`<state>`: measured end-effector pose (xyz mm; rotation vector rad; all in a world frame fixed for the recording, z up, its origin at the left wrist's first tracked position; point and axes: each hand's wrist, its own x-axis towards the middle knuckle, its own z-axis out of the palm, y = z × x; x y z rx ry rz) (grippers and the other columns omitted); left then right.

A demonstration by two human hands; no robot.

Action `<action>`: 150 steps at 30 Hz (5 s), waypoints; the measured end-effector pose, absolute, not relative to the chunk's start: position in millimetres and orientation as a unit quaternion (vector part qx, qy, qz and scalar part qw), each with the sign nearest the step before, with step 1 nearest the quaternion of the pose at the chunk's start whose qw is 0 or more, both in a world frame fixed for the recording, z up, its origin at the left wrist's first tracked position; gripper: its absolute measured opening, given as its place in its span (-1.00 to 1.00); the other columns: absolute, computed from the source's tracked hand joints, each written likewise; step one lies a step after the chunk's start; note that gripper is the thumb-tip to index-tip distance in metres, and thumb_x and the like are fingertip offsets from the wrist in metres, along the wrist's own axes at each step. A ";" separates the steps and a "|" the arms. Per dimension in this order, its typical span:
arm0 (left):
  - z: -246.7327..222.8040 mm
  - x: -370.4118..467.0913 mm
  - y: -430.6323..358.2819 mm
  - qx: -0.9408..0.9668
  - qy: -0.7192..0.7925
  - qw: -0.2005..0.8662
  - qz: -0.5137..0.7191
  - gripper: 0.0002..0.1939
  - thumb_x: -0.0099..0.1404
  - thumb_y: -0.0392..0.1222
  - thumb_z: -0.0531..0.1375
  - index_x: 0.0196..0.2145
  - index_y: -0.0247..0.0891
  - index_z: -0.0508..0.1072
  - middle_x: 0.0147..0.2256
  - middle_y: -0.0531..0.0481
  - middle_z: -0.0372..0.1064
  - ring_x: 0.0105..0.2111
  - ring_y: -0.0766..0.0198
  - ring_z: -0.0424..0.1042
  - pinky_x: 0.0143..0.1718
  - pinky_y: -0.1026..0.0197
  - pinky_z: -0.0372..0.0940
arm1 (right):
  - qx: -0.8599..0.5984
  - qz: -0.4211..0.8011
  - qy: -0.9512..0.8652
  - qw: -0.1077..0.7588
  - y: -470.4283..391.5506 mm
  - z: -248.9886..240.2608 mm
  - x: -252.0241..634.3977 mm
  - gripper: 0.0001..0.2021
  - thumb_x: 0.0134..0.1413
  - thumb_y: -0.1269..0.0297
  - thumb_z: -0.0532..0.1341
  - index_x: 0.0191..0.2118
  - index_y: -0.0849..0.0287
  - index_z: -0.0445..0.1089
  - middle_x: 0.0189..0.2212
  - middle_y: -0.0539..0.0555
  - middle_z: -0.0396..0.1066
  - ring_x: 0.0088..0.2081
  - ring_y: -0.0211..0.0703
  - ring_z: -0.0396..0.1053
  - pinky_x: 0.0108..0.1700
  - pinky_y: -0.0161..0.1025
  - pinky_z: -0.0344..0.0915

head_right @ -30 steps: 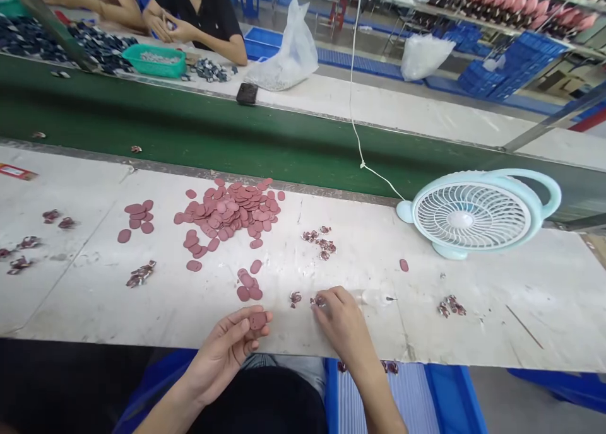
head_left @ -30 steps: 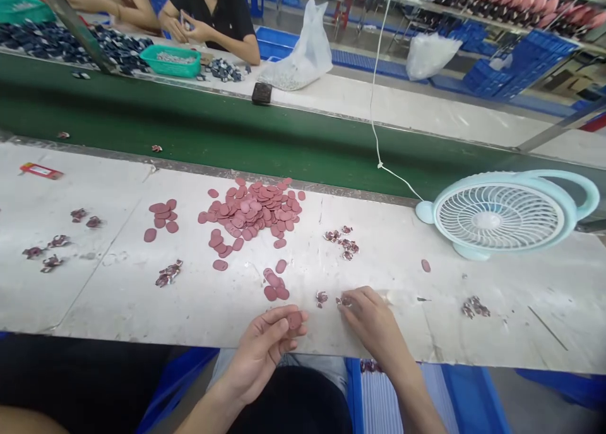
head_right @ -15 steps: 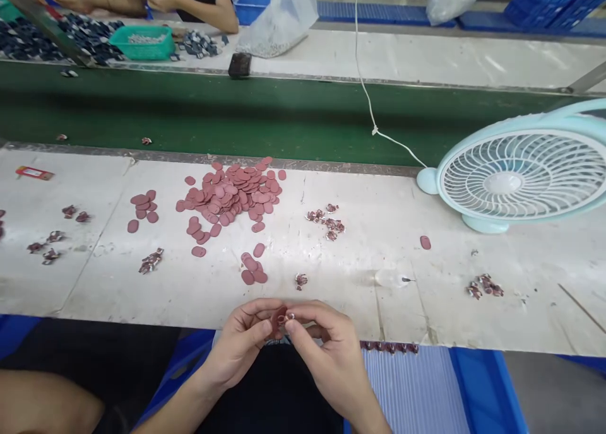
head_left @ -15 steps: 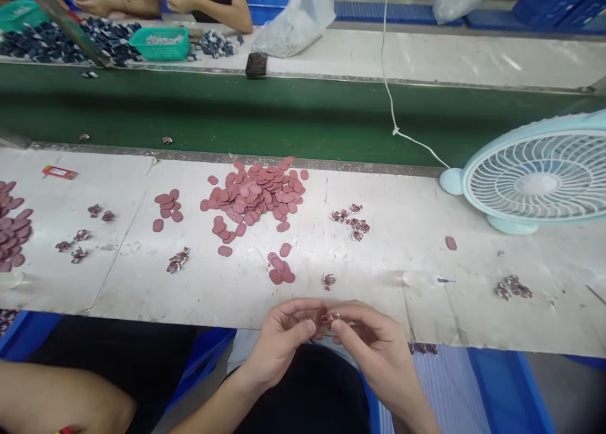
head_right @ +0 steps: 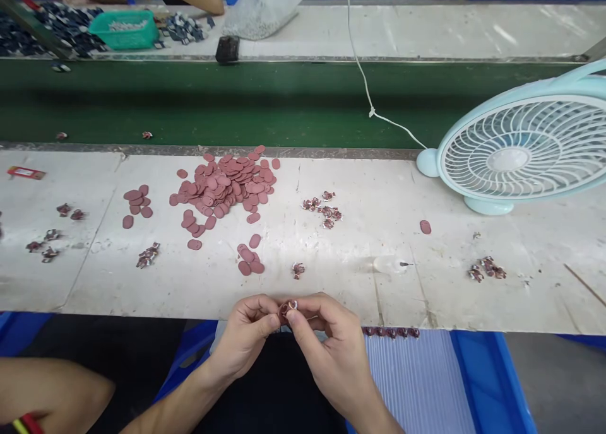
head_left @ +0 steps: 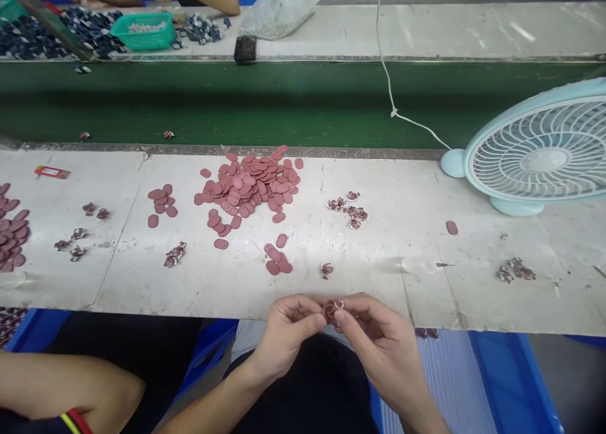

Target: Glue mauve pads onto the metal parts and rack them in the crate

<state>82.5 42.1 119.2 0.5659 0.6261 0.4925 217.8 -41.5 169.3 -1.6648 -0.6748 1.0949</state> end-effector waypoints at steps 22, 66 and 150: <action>121.3 78.1 37.3 0.331 0.326 0.852 0.241 -0.91 0.23 -0.18 0.32 -0.31 -0.23 0.60 0.02 -0.15 0.50 -0.06 0.00 0.51 -0.02 -0.03 0.37 | -0.655 0.464 -0.197 0.563 -45.5 152.4 212.3 -0.85 0.13 0.18 0.32 -0.20 0.09 0.50 -0.30 0.03 0.54 -0.36 -0.25 0.47 -0.23 -0.26 0.53; 125.4 55.6 120.6 0.511 0.393 0.741 0.185 -0.70 0.18 -0.16 0.36 -0.10 -0.14 0.58 -0.16 -0.12 0.55 -0.23 0.10 0.50 -0.39 0.26 0.44 | -0.963 0.154 -0.015 0.219 -290.9 -53.0 406.8 -0.74 0.24 0.17 0.23 -0.06 0.22 0.41 -0.06 0.11 0.43 -0.06 -0.11 0.42 0.01 -0.02 0.41; 123.4 79.7 40.7 0.141 0.266 0.936 0.180 -0.73 0.23 -0.19 0.34 -0.10 -0.28 0.60 -0.10 -0.21 0.59 -0.15 0.09 0.57 -0.09 0.12 0.41 | -0.671 0.178 -0.270 0.668 -36.9 165.0 191.2 -0.81 0.11 0.17 0.23 -0.13 -0.07 0.41 -0.52 -0.02 0.49 -0.50 0.07 0.47 -0.46 0.10 0.42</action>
